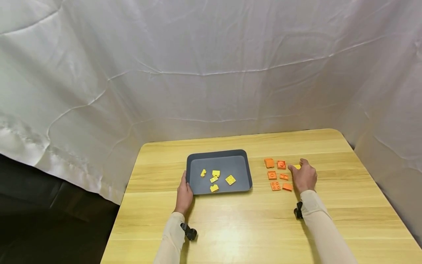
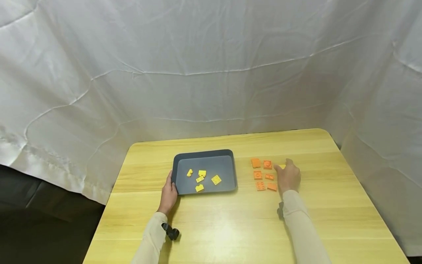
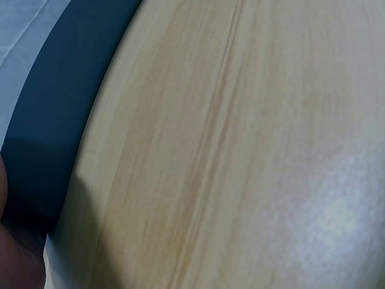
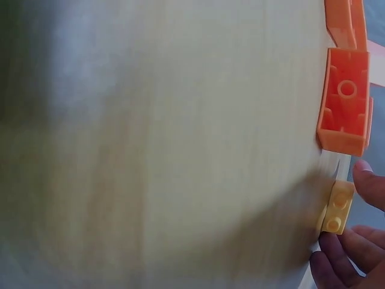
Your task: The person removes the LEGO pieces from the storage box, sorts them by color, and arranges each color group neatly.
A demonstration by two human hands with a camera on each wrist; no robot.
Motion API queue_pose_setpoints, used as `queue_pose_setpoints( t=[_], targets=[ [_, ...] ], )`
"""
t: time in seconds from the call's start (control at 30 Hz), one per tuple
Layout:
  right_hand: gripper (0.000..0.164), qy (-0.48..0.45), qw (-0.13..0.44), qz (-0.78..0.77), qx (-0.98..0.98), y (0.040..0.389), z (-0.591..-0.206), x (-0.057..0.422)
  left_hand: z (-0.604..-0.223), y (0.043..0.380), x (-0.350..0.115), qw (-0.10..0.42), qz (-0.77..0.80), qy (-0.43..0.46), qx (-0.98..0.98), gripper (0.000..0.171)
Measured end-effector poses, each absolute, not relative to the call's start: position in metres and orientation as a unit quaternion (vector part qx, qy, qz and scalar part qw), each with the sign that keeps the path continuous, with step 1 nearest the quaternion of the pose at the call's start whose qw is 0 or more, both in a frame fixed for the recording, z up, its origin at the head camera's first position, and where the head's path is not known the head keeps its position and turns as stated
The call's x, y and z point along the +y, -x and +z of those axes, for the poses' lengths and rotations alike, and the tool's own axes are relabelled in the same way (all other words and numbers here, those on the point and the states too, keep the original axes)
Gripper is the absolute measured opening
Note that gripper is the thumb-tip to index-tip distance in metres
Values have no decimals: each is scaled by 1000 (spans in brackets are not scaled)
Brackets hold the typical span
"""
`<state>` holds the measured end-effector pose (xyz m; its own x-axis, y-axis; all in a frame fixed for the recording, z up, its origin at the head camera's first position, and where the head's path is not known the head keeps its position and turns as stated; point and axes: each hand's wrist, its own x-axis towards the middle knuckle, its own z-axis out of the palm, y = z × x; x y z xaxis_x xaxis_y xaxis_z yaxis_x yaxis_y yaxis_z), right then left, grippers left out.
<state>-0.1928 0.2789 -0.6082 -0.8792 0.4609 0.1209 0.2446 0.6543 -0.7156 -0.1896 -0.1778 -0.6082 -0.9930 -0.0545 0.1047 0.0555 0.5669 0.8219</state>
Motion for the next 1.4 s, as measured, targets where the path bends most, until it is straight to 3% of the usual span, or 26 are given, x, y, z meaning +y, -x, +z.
queue_pose_setpoints(
  t=[0.73,1.1,1.4],
  targets=[
    [70,183,131,362,-905,195,-602,284,-608,190,-174,62,-460,-2,-886,55],
    [74,130,120,381,-908,197,-603,277,-607,190,-169,61,-465,-3,-883,55],
    [77,60,144,374,-914,202,-599,253,-606,191,-166,65,-466,-4,-882,54]
  ],
)
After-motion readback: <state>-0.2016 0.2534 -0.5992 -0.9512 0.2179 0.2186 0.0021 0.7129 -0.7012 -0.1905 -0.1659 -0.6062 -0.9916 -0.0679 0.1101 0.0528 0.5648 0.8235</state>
